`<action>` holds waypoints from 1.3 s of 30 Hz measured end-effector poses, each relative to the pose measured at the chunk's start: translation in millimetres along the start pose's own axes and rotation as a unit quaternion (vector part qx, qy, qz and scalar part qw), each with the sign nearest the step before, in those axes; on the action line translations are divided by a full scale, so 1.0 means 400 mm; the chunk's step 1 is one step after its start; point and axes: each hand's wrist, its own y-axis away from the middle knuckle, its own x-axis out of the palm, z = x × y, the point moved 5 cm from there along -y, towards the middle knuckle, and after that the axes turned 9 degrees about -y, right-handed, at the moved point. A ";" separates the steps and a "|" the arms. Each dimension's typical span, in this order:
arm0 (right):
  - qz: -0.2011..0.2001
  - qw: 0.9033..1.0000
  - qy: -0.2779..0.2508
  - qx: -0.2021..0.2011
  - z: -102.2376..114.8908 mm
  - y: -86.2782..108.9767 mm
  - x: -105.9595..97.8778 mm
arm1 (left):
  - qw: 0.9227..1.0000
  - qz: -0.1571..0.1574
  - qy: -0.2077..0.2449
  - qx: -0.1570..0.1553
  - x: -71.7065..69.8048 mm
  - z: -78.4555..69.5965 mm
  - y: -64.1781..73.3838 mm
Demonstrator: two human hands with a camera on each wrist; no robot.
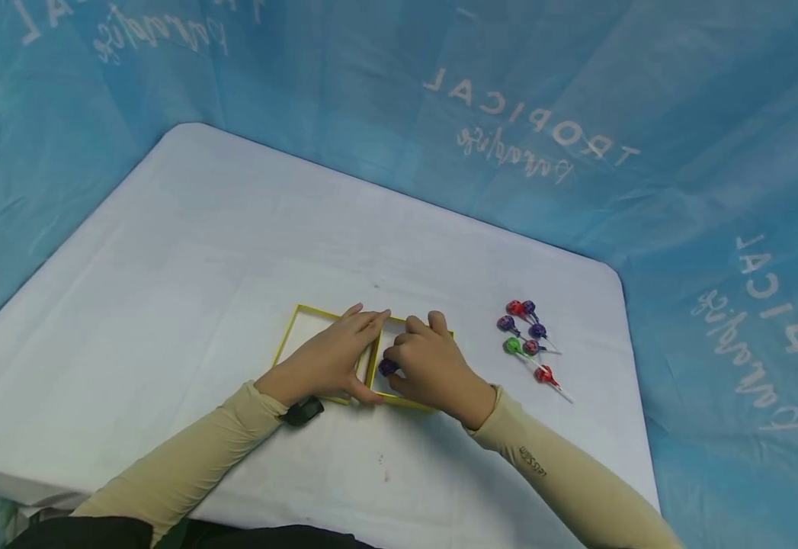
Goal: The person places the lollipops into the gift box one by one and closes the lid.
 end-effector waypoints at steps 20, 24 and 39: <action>0.071 0.996 -0.021 -0.040 0.014 -0.026 0.041 | 1.000 0.005 0.008 0.002 0.002 -0.008 0.000; 0.072 0.996 -0.020 -0.050 0.014 -0.030 0.047 | 1.000 0.003 0.002 0.003 0.005 -0.006 0.000; 0.075 0.995 -0.060 -0.019 -0.008 -0.033 0.024 | 1.000 0.000 0.001 0.000 0.006 -0.002 -0.002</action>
